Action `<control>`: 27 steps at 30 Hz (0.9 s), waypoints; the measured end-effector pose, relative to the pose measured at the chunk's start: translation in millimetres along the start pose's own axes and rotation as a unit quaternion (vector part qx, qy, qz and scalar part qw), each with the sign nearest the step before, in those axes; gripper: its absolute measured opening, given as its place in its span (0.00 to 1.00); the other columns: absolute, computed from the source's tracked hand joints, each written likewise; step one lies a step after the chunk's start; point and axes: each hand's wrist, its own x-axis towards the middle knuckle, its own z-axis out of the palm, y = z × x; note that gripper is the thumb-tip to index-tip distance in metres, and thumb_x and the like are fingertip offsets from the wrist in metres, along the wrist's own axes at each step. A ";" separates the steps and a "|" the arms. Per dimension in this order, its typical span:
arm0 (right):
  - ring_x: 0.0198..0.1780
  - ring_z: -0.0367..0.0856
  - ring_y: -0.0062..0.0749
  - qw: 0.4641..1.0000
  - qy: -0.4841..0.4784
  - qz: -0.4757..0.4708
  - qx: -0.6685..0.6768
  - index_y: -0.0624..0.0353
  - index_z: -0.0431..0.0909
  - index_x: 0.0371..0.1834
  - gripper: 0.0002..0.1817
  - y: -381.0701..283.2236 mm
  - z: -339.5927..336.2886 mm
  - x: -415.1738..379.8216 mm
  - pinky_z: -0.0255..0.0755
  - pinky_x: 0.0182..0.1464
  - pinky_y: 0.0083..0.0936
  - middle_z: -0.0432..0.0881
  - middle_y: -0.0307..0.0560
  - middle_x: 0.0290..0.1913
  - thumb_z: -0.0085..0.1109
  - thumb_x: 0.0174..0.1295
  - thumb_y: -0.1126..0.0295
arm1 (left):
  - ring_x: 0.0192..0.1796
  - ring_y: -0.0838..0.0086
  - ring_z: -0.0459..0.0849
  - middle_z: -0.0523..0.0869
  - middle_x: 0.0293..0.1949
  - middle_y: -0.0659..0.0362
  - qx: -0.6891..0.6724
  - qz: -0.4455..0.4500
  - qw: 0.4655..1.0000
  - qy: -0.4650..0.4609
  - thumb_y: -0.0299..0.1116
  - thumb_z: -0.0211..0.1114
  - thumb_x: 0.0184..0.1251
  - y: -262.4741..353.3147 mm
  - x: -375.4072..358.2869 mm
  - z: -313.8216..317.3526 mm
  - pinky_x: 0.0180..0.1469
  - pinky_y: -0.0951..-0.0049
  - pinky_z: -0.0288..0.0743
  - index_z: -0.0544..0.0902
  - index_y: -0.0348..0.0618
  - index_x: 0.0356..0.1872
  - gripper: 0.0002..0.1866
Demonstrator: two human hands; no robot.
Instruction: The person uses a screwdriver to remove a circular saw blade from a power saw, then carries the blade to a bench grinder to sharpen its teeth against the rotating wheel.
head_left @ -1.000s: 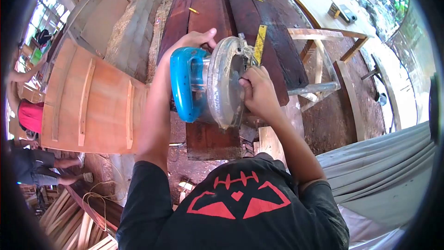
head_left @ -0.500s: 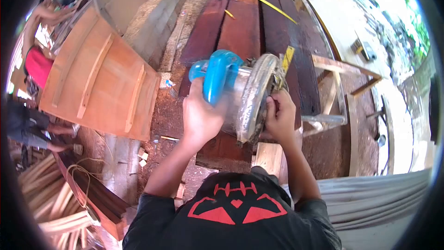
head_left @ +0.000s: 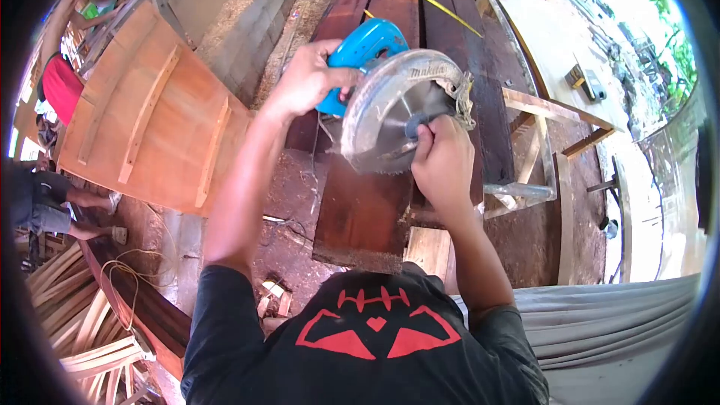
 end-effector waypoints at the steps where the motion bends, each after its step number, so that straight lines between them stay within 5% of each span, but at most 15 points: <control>1: 0.41 0.78 0.59 1.000 -0.016 -0.011 -0.011 0.63 0.75 0.32 0.08 0.2 -3.3 3.3 0.72 0.45 0.50 0.80 0.59 0.36 0.59 0.63 0.70 | 0.27 0.80 0.80 0.82 0.24 0.62 0.006 0.001 1.000 -0.008 0.25 0.72 0.55 0.6 3.7 -1.5 0.31 0.76 0.73 0.83 0.35 0.37 0.09; 7: 0.44 0.80 0.57 0.992 -0.121 -0.041 -0.021 0.65 0.79 0.32 0.12 9.8 -22.4 15.9 0.75 0.47 0.47 0.82 0.58 0.39 0.60 0.64 0.65 | 0.31 0.80 0.82 0.85 0.28 0.61 0.069 0.023 0.997 0.029 0.32 0.71 0.61 -5.9 -4.3 2.7 0.36 0.75 0.76 0.83 0.36 0.46 0.14; 10: 0.47 0.80 0.56 0.993 -0.076 -0.088 0.002 0.64 0.78 0.34 0.13 21.8 -28.8 12.0 0.74 0.50 0.46 0.81 0.58 0.42 0.60 0.65 0.62 | 0.36 0.76 0.85 0.88 0.34 0.58 0.096 0.001 0.994 0.049 0.34 0.71 0.63 -8.6 -28.4 15.2 0.43 0.70 0.80 0.82 0.35 0.52 0.19; 13: 0.50 0.79 0.56 0.995 0.095 0.022 0.004 0.66 0.78 0.44 0.18 57.9 -17.8 17.6 0.73 0.54 0.43 0.80 0.59 0.45 0.59 0.68 0.58 | 0.43 0.61 0.89 0.89 0.40 0.45 0.166 0.026 0.983 0.067 0.40 0.73 0.61 -25.4 -41.7 36.2 0.52 0.61 0.79 0.80 0.35 0.55 0.25; 14: 0.51 0.79 0.55 0.994 0.100 0.037 0.025 0.66 0.77 0.49 0.21 76.2 -8.3 22.2 0.72 0.56 0.42 0.80 0.59 0.48 0.58 0.70 0.56 | 0.42 0.60 0.89 0.89 0.40 0.46 0.238 0.018 0.968 0.075 0.43 0.72 0.62 -16.7 -46.7 50.1 0.50 0.60 0.79 0.81 0.37 0.52 0.23; 16: 0.54 0.79 0.53 0.989 0.112 0.061 0.072 0.67 0.74 0.59 0.26 122.6 19.5 38.1 0.70 0.60 0.40 0.79 0.60 0.53 0.56 0.72 0.52 | 0.44 0.43 0.87 0.86 0.38 0.38 0.283 0.047 0.952 0.109 0.41 0.72 0.58 -26.9 -41.9 75.9 0.49 0.50 0.79 0.80 0.37 0.47 0.21; 17: 0.58 0.78 0.45 0.969 -0.005 0.114 0.221 0.67 0.70 0.67 0.31 154.9 34.2 43.0 0.72 0.60 0.35 0.77 0.58 0.59 0.51 0.75 0.50 | 0.43 0.42 0.86 0.86 0.37 0.38 0.284 0.065 0.949 0.119 0.40 0.71 0.58 -26.4 -40.8 82.9 0.47 0.49 0.79 0.80 0.37 0.45 0.20; 19: 0.59 0.78 0.39 0.906 -0.042 0.208 0.367 0.67 0.70 0.67 0.30 154.2 36.1 42.7 0.74 0.58 0.32 0.76 0.56 0.61 0.49 0.76 0.49 | 0.40 0.41 0.85 0.86 0.33 0.39 0.254 0.072 0.953 0.145 0.40 0.71 0.58 -23.8 -44.3 87.9 0.44 0.49 0.79 0.80 0.37 0.39 0.17; 20: 0.60 0.78 0.36 0.861 -0.064 0.254 0.436 0.66 0.70 0.67 0.30 153.5 36.9 43.3 0.75 0.56 0.31 0.76 0.55 0.62 0.49 0.77 0.49 | 0.38 0.43 0.86 0.86 0.31 0.40 0.240 0.067 0.955 0.160 0.40 0.71 0.58 -23.1 -42.6 87.3 0.43 0.51 0.79 0.80 0.37 0.38 0.17; 22: 0.54 0.79 0.31 0.863 -0.059 0.235 0.444 0.66 0.73 0.65 0.28 153.2 38.0 44.6 0.75 0.51 0.28 0.79 0.50 0.55 0.52 0.76 0.52 | 0.35 0.45 0.87 0.85 0.29 0.40 0.213 0.050 0.958 0.184 0.40 0.72 0.57 -25.9 -43.8 84.3 0.41 0.54 0.79 0.81 0.36 0.36 0.16; 27: 0.37 0.76 0.17 0.877 -0.003 0.195 0.439 0.66 0.79 0.58 0.20 128.7 10.3 52.9 0.70 0.38 0.17 0.82 0.38 0.41 0.60 0.73 0.60 | 0.29 0.75 0.83 0.86 0.27 0.57 0.021 0.013 0.985 0.171 0.34 0.70 0.62 -12.5 -44.6 63.7 0.34 0.69 0.76 0.84 0.33 0.39 0.13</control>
